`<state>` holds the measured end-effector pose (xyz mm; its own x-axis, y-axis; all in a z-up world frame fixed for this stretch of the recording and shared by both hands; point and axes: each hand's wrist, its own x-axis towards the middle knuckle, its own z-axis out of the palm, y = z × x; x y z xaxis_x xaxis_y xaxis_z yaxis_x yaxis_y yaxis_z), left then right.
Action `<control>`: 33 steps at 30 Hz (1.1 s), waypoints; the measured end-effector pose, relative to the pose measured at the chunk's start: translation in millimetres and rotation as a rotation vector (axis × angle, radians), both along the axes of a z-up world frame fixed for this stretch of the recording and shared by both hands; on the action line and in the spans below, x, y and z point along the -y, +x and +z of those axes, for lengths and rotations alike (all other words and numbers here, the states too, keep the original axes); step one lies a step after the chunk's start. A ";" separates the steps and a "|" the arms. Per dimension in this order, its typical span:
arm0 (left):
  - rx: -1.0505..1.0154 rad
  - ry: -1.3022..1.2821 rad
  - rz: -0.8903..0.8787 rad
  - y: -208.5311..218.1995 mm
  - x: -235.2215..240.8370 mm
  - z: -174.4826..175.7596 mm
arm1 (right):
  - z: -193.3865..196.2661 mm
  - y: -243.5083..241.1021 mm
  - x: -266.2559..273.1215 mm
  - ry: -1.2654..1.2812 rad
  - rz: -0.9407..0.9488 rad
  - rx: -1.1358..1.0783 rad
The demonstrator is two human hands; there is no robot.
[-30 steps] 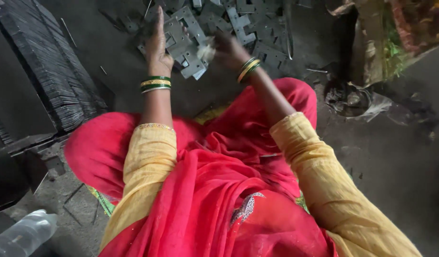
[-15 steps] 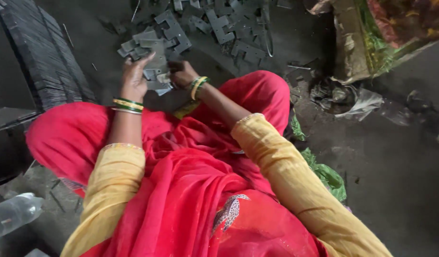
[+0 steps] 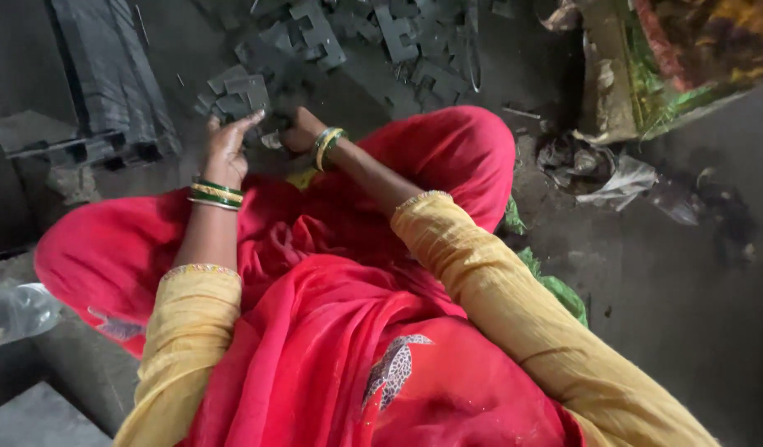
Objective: The person wraps tape around their fingers by hand, then picks up and assembles metal plates.
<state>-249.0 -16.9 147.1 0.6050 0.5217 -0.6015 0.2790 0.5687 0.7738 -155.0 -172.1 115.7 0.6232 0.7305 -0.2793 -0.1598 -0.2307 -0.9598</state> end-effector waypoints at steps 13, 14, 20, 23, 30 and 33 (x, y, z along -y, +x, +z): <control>0.572 1.496 -0.816 52.8 -19.0 -124.1 | 11.3 20.3 35.5 -0.567 -0.141 0.731; 0.339 1.573 -0.968 59.2 -14.5 -138.2 | -14.0 22.2 33.7 -0.513 -0.110 0.849; 0.269 1.664 -0.718 45.0 -7.0 -89.8 | -42.0 25.1 28.5 -0.480 0.029 0.843; 0.142 1.330 -0.499 47.5 -19.2 -148.3 | -45.7 22.1 28.2 -0.484 0.023 0.747; 0.424 0.698 -0.484 50.6 -13.9 -152.4 | -52.4 24.7 31.1 -0.266 -0.156 0.872; 0.515 0.031 -0.279 71.1 -16.4 -192.2 | -48.6 21.4 27.8 -0.497 -0.142 0.857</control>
<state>-177.8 -0.5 -45.1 0.9323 0.3134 -0.1805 -0.0016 0.5026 0.8645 -133.6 -200.0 67.0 0.8298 0.5557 0.0517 0.4835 -0.6695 -0.5640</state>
